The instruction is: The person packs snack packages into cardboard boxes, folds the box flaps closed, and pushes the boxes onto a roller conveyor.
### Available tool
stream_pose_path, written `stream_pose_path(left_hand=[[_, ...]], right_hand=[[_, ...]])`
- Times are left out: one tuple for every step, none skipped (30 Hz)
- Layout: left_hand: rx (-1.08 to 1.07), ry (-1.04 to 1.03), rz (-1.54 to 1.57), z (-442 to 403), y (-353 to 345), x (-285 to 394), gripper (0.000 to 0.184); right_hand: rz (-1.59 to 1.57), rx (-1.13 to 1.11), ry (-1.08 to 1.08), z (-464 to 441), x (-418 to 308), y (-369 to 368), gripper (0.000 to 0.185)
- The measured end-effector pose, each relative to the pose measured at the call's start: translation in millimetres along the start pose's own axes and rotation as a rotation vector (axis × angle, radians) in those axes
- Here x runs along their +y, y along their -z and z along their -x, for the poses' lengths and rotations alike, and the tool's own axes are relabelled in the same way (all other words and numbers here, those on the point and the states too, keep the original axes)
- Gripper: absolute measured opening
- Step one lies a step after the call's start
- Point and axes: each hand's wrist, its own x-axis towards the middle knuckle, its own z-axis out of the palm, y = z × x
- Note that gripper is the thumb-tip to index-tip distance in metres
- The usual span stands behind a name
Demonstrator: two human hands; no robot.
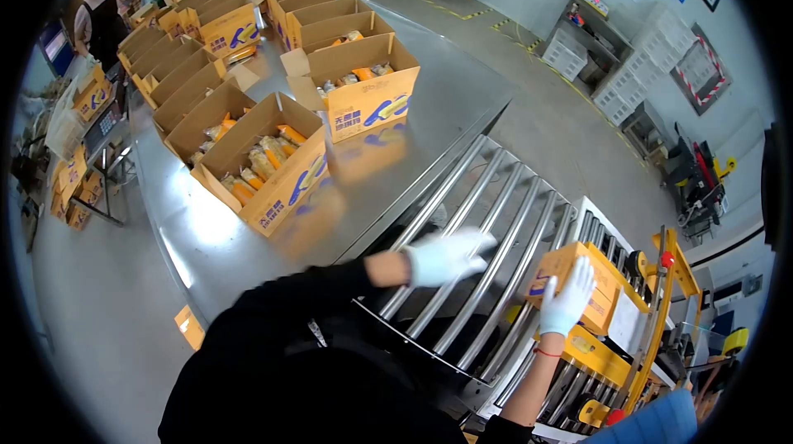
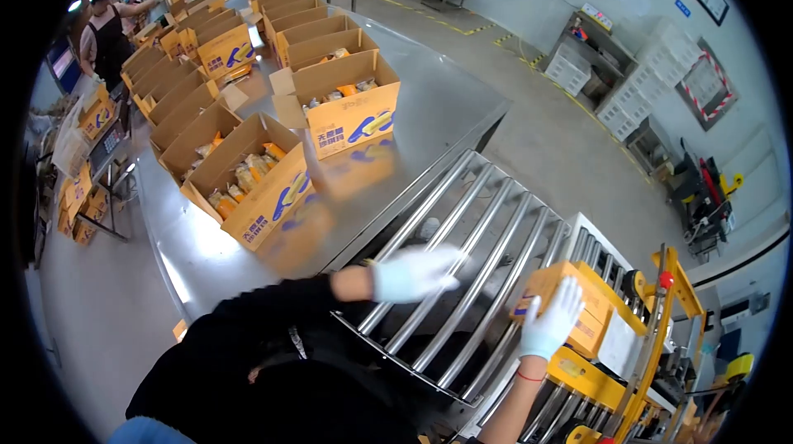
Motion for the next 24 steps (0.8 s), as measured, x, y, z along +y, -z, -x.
stream_pose_path(left_hand=[[0.146,0.028,-0.188,19.3,45.5,1.4,0.049],[0.28,0.094,-0.391,41.5,88.5,-0.7,0.05],[0.39,0.199,-0.604,67.6,126.0,-6.7,0.051],[0.449,0.345,-0.812,95.1,154.9,-15.8,0.053],[0.438,0.533,-0.954,122.9,174.9,-24.3,0.055],[0.467,0.734,-1.049,149.1,185.5,-35.6,0.056],[0.287,0.927,-0.972,161.0,189.5,-28.4,0.057],[0.105,1.112,-0.879,169.6,189.6,-20.8,0.057],[0.082,0.995,-0.963,175.4,184.5,-28.9,0.049],[0.077,0.988,-0.964,170.9,183.1,-26.8,0.049],[0.024,0.817,-0.839,159.5,178.1,-23.3,0.045],[-0.026,0.646,-0.714,145.5,173.3,-20.4,0.042],[-0.001,0.58,-0.581,130.1,168.5,-18.3,0.042],[0.02,0.517,-0.443,113.2,161.0,-15.0,0.042],[0.085,0.568,-0.031,93.9,166.3,17.8,0.048],[0.334,0.33,-0.303,94.7,158.6,9.3,0.051],[0.471,0.28,-0.428,89.3,161.7,15.3,0.05],[0.612,0.232,-0.549,85.1,163.6,21.7,0.049],[0.54,0.3,-0.543,96.6,167.5,6.1,0.048],[0.234,0.465,-0.128,100.4,179.7,16.8,0.052],[0.125,0.449,-0.074,103.9,174.0,16.3,0.053],[0.021,0.435,-0.02,110.4,165.5,17.4,0.054],[-0.036,0.361,-0.147,110.2,159.4,21.8,0.06],[-0.04,0.268,-0.307,105.6,153.8,30.0,0.054]], right_hand=[[0.006,0.045,-0.035,5.2,3.5,-4.3,0.072],[-0.007,0.039,-0.031,8.6,6.7,-6.9,0.072],[0.023,0.039,-0.091,9.6,10.1,-8.9,0.067],[0.053,0.042,-0.15,10.5,13.3,-11.8,0.061],[0.131,0.127,-0.094,16.0,16.3,-15.6,0.051],[0.121,0.126,-0.094,17.4,9.3,-9.2,0.051],[0.052,0.083,-0.066,21.3,-2.8,6.2,0.047],[-0.211,0.072,-0.029,24.9,-14.9,6.9,0.046],[-0.474,0.053,0.004,28.4,-27.2,7.6,0.044],[-0.759,-0.001,0.032,35.6,-49.7,10.6,0.045],[-1.043,-0.063,0.044,42.7,-72.4,13.5,0.046],[-1.085,-0.139,0.145,45.3,-99.0,30.8,0.048],[-1.129,-0.22,0.243,47.7,-125.8,48.2,0.05],[-1.097,-0.254,0.434,47.3,-141.0,66.6,0.054],[-1.112,-0.229,0.499,45.8,-151.7,79.7,0.057],[-1.125,-0.202,0.563,42.9,-159.6,91.4,0.061],[-1.114,-0.117,0.567,39.5,-164.2,104.5,0.067],[-0.954,-0.102,0.558,36.2,-168.5,117.6,0.066],[-0.878,-0.15,0.603,40.6,-167.2,105.0,0.065],[-0.804,-0.192,0.645,45.2,-168.4,80.9,0.065],[-0.852,-0.165,0.653,46.9,-164.1,55.4,0.051],[-0.847,-0.168,0.645,45.3,-160.9,56.9,0.051],[-0.874,-0.171,0.674,41.0,-159.3,60.3,0.042],[-0.903,-0.184,0.705,38.9,-158.8,64.7,0.034]])
